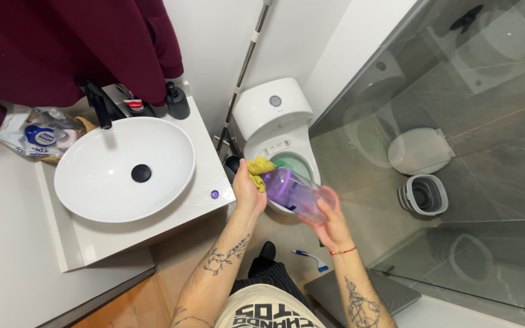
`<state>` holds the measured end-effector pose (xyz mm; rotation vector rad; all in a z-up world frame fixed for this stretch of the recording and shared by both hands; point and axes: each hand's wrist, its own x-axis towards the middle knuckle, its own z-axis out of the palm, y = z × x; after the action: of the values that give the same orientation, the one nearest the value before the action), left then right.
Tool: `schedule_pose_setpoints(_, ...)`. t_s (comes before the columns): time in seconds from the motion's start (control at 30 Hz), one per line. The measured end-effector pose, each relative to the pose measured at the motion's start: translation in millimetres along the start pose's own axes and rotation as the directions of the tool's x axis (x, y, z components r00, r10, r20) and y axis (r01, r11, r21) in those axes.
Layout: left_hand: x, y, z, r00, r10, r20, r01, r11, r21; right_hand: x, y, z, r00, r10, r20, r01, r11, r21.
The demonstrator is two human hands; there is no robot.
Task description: Cleaning various parts of a toilet and a small container using a sponge and detergent.
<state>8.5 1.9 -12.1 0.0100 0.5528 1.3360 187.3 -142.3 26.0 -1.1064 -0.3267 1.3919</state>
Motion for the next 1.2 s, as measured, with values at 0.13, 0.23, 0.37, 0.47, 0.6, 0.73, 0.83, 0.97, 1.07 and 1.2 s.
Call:
schedule_pose_setpoints(0.13, -24.0, 31.1, 32.1, 0.992, -0.127, -0.005, 0.126, 0.988, -0.087, 9.5, 39.0, -24.2, 0.989, 0.065, 0.129, -0.095, 0.967, 0.236)
schedule_pose_setpoints(0.23, -22.2, 27.3, 24.6, 0.987, -0.159, 0.015, 0.16, 0.981, -0.112, 11.0, 49.1, -26.8, 0.989, 0.074, 0.132, -0.109, 0.951, 0.29)
schedule_pose_setpoints(0.37, -11.8, 5.8, 1.5, 0.992, 0.025, 0.123, -0.021, 0.999, -0.026, 8.9, 37.1, -21.8, 0.986, 0.065, 0.156, -0.108, 0.952, 0.285)
schedule_pose_setpoints(0.47, -4.9, -7.1, -3.5, 0.983, 0.112, 0.148, -0.125, 0.989, 0.084, -4.7, 8.5, 13.2, 1.0, 0.004, 0.007, -0.005, 0.989, 0.145)
schedule_pose_setpoints(0.6, 0.7, -17.4, -3.8, 0.992, 0.089, 0.085, -0.107, 0.965, 0.238, -4.7, -13.2, 24.4, 0.93, -0.365, -0.043, 0.32, 0.862, -0.392)
schedule_pose_setpoints(0.73, 4.4, -30.6, -15.3, 0.999, 0.007, 0.045, -0.017, 0.974, 0.228, -18.5, -46.7, 57.4, 0.853, -0.521, 0.038, 0.292, 0.415, -0.861)
schedule_pose_setpoints(0.83, 4.3, -25.9, -7.1, 0.999, -0.01, 0.035, 0.003, 0.983, 0.186, -10.4, -37.4, 43.7, 0.876, -0.48, 0.052, 0.323, 0.502, -0.802)
schedule_pose_setpoints(0.97, -7.6, -8.2, 12.9, 0.996, 0.028, 0.082, -0.044, 0.977, 0.209, 3.3, 6.8, 7.8, 0.977, -0.213, -0.018, 0.21, 0.972, -0.102)
schedule_pose_setpoints(1.07, -14.4, 3.4, 20.7, 0.987, 0.044, 0.151, -0.085, 0.957, 0.277, 10.8, 38.3, -11.3, 0.989, -0.108, 0.098, 0.097, 0.989, 0.114)
schedule_pose_setpoints(1.2, -28.0, 20.1, 31.9, 0.982, -0.009, 0.191, -0.076, 0.898, 0.434, 26.5, 67.6, -43.0, 0.934, -0.104, 0.342, 0.128, 0.991, -0.05)
